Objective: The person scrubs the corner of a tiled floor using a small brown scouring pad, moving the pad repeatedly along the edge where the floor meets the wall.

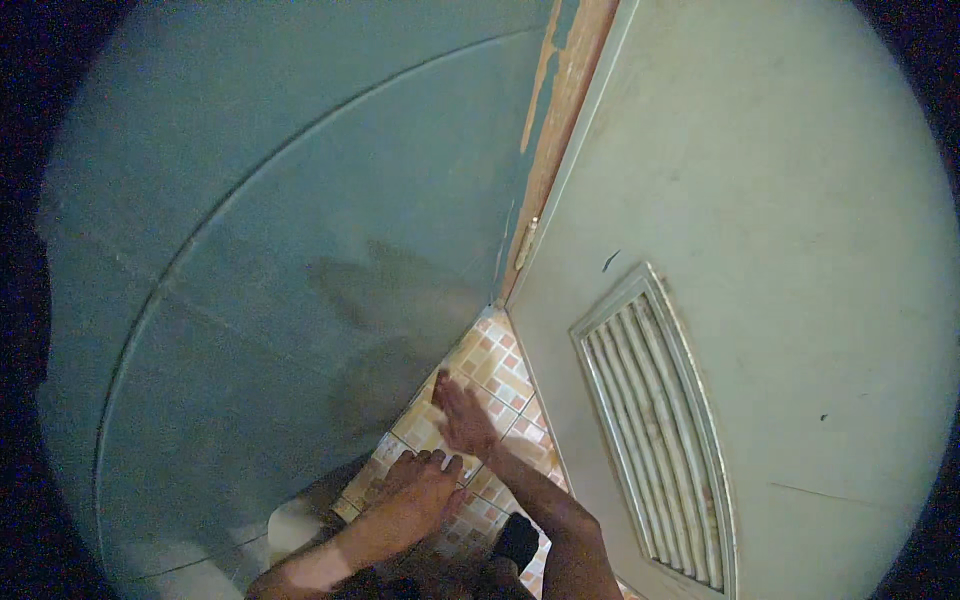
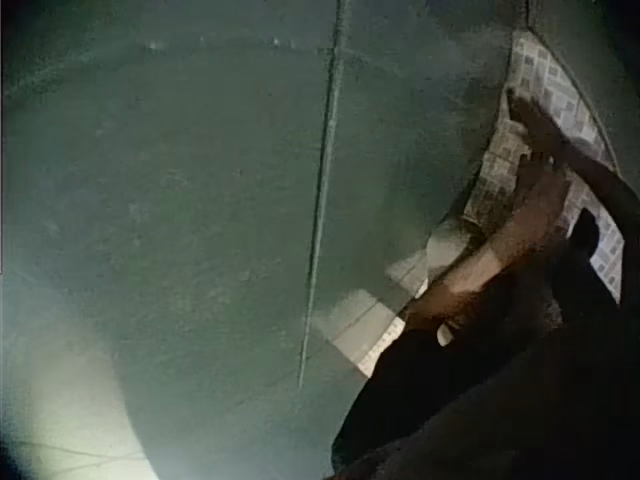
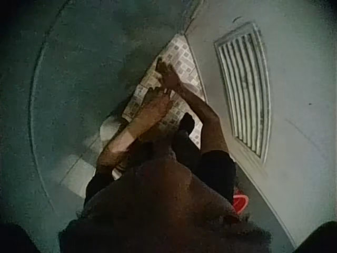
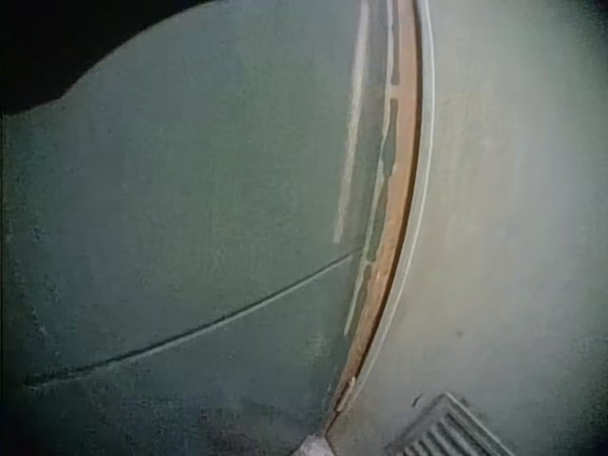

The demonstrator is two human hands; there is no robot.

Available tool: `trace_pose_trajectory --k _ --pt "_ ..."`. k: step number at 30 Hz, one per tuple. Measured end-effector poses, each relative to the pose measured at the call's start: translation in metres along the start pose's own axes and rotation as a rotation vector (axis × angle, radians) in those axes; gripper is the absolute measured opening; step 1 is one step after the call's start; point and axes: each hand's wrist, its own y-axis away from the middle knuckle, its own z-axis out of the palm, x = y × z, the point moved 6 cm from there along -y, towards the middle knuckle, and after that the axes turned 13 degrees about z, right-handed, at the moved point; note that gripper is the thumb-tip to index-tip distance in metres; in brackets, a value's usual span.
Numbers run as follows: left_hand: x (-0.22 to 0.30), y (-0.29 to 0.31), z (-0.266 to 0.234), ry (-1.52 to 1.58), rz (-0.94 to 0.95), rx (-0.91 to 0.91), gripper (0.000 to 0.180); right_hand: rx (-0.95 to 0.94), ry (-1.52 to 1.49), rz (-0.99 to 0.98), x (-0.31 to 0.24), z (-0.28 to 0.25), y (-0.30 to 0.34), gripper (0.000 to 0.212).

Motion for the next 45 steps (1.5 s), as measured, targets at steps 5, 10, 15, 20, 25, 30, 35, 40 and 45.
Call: trace_pose_trajectory --k 5,10,15,20,25,30,35,40,45 --pt "0.011 0.007 -0.017 -0.200 0.105 0.165 0.040 -0.175 0.014 -0.084 -0.011 0.028 0.015 0.073" --pt "-0.003 0.011 -0.004 -0.100 -0.010 0.060 0.037 -0.128 0.108 -0.036 -0.008 -0.007 -0.019 0.072" --pt "0.004 0.000 -0.008 -0.093 0.007 -0.036 0.039 0.019 0.308 0.328 0.054 -0.036 -0.062 0.074" --pt "0.005 0.003 -0.012 -0.090 -0.022 0.025 0.040 -0.068 0.423 0.463 0.070 -0.031 -0.081 0.076" --pt "0.001 0.002 -0.003 -0.148 0.023 -0.058 0.039 -0.022 0.249 0.304 0.042 -0.012 -0.054 0.071" --pt "0.007 0.004 -0.004 -0.107 0.019 0.130 0.035 -0.004 0.206 -0.015 -0.002 -0.001 -0.020 0.066" --pt "0.001 0.004 -0.002 -0.048 -0.011 0.008 0.035 -0.140 0.209 0.029 -0.021 -0.013 -0.026 0.058" --pt "0.004 0.002 -0.004 -0.118 -0.019 0.011 0.036 -0.031 0.427 0.081 0.033 -0.013 -0.049 0.060" --pt "0.004 0.000 -0.008 -0.080 -0.028 0.005 0.038 -0.077 0.350 0.472 0.102 -0.040 -0.088 0.076"
